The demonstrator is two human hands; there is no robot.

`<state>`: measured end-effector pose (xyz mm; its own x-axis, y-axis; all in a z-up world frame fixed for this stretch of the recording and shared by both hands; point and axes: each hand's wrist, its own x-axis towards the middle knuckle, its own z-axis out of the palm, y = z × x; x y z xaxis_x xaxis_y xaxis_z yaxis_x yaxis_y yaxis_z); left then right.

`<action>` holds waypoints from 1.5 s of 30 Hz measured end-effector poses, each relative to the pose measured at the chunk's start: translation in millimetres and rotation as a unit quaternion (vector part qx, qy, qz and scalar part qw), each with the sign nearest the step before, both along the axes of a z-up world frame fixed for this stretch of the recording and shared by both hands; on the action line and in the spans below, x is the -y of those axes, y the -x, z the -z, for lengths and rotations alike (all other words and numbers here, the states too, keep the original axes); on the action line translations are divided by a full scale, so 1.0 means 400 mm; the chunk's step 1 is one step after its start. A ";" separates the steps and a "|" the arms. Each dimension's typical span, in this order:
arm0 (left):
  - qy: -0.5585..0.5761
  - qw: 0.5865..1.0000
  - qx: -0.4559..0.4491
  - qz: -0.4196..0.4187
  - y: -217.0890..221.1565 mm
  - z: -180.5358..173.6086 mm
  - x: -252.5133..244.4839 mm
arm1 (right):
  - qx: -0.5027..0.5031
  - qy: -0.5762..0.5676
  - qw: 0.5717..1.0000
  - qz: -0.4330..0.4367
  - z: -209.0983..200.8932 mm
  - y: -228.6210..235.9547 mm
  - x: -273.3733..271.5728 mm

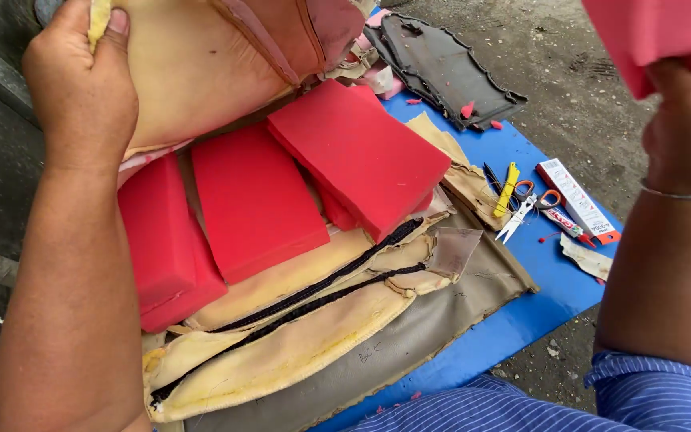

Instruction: Repairing a leather seat cover by hand-sewing the seams and inserting new foam padding blocks.

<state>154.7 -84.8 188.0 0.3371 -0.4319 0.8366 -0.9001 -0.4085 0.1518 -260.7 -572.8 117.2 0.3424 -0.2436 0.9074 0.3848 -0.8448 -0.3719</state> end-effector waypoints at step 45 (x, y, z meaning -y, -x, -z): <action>0.023 0.999 -0.020 -0.018 0.051 0.029 0.002 | -0.493 0.226 0.835 0.092 0.309 -0.319 0.082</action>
<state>134.4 -85.7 176.2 0.3849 -0.3814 0.8405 -0.8781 -0.4318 0.2062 -133.0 -605.7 -6.6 0.9718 -0.0830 0.2207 -0.0716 -0.9957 -0.0591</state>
